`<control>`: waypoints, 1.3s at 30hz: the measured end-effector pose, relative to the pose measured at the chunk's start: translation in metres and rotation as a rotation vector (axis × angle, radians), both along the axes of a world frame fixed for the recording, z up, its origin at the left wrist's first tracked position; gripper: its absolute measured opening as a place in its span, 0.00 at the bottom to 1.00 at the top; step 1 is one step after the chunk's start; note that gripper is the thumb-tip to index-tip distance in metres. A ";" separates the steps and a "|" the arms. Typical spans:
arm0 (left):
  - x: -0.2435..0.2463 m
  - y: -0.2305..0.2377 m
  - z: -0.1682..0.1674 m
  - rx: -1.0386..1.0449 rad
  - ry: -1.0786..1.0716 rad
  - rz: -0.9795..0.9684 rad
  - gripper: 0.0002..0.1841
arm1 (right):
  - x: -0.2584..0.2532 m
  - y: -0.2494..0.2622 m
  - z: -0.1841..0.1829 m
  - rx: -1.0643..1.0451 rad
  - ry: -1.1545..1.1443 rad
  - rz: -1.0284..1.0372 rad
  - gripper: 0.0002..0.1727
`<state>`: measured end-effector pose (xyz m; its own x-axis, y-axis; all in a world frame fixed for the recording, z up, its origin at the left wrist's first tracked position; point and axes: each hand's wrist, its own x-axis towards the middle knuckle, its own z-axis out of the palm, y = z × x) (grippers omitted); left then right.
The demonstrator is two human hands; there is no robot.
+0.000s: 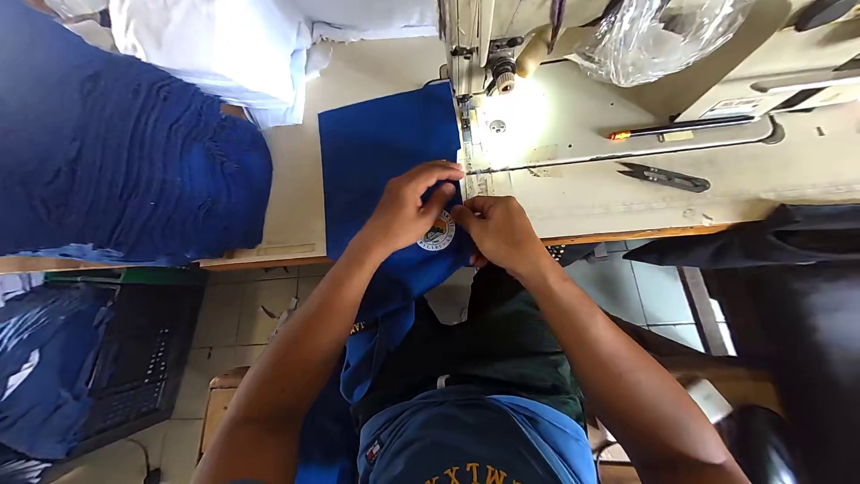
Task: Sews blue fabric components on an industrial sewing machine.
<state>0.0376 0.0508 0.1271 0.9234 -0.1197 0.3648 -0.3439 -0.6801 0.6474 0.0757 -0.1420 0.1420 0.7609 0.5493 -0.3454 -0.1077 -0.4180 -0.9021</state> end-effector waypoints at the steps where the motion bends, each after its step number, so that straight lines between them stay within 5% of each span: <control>1: 0.010 0.000 -0.006 0.042 0.017 -0.016 0.16 | 0.002 -0.001 0.003 -0.003 0.016 0.022 0.18; 5: 0.019 -0.005 -0.010 0.154 0.030 0.018 0.18 | 0.007 -0.012 0.006 0.140 0.254 -0.003 0.14; 12: 0.035 0.020 0.006 0.311 0.112 -0.215 0.13 | -0.022 -0.009 -0.012 -0.013 -0.613 -0.108 0.12; 18: 0.057 0.052 0.044 0.285 0.055 -0.262 0.18 | -0.022 0.003 -0.010 0.155 -0.411 -0.186 0.11; 21: 0.086 0.058 0.046 0.324 0.128 -0.288 0.19 | -0.008 0.002 -0.004 0.061 -0.366 -0.155 0.13; 25: 0.102 0.035 0.025 0.345 0.282 -0.130 0.19 | 0.013 -0.004 0.005 -0.234 -0.385 -0.040 0.17; 28: 0.078 0.009 0.022 0.334 0.126 0.152 0.25 | 0.020 -0.011 0.011 -0.400 -0.414 0.007 0.21; 32: 0.047 -0.012 -0.003 0.383 -0.080 0.231 0.14 | 0.012 -0.016 0.000 -0.451 -0.762 -0.055 0.20; 39: 0.052 0.010 -0.023 0.355 -0.033 0.141 0.21 | 0.045 -0.027 -0.041 -0.121 -1.242 0.152 0.14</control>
